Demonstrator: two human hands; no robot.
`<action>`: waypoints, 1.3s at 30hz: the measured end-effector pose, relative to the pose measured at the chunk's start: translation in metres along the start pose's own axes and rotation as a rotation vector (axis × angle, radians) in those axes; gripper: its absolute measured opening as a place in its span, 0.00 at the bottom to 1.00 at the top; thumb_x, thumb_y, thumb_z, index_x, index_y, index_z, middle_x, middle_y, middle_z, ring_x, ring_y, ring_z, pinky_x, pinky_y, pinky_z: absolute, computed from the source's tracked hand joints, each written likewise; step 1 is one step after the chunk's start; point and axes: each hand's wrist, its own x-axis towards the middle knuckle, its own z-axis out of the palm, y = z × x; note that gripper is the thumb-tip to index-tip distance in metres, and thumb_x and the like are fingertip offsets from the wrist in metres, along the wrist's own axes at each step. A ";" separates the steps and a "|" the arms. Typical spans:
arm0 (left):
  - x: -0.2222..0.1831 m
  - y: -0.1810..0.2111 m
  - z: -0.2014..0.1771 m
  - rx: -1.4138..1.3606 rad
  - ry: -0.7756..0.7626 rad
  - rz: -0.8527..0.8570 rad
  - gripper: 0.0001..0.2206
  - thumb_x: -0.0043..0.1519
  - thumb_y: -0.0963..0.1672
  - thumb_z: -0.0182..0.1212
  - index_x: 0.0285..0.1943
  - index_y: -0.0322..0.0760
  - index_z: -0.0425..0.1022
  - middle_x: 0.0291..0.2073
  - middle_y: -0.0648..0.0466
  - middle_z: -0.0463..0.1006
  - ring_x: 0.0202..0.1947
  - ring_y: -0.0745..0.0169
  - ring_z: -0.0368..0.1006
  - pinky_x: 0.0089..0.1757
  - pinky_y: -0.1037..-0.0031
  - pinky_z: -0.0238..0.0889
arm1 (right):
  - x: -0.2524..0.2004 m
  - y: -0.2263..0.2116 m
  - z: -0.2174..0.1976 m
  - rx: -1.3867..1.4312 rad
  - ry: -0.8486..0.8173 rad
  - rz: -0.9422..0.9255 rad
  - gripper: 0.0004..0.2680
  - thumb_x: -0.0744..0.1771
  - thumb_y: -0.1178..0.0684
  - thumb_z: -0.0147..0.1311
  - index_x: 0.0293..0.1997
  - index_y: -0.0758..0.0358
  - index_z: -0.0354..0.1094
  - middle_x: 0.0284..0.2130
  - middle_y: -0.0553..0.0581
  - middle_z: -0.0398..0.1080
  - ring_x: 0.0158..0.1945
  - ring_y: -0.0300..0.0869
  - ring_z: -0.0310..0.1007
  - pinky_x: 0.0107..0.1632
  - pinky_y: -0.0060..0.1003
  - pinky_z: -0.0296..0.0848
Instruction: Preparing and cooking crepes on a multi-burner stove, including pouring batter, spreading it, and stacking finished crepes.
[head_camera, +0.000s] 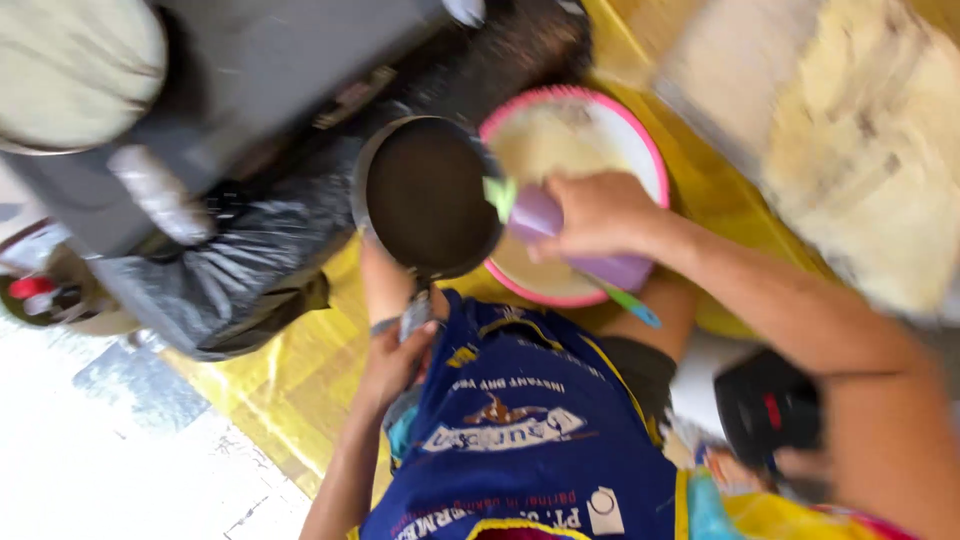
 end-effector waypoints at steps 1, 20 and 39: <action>0.010 -0.003 0.017 -0.011 -0.096 -0.060 0.16 0.62 0.50 0.66 0.30 0.34 0.75 0.11 0.46 0.74 0.09 0.58 0.72 0.14 0.73 0.64 | -0.022 0.006 0.005 -0.265 -0.264 0.006 0.36 0.55 0.18 0.58 0.62 0.49 0.63 0.47 0.60 0.78 0.55 0.58 0.77 0.57 0.59 0.71; 0.032 0.014 0.119 -0.002 -0.446 -0.075 0.14 0.62 0.46 0.67 0.31 0.28 0.73 0.12 0.45 0.71 0.07 0.61 0.67 0.12 0.76 0.64 | -0.116 0.080 0.019 -0.304 -0.255 0.297 0.23 0.60 0.33 0.60 0.52 0.60 0.73 0.43 0.66 0.80 0.54 0.61 0.78 0.56 0.56 0.72; -0.070 0.026 -0.049 -0.353 0.509 0.419 0.12 0.66 0.46 0.55 0.32 0.35 0.70 0.14 0.51 0.68 0.11 0.64 0.61 0.16 0.74 0.52 | 0.200 -0.111 0.088 1.035 0.542 -0.281 0.37 0.56 0.49 0.75 0.70 0.56 0.51 0.65 0.61 0.63 0.66 0.51 0.65 0.64 0.42 0.65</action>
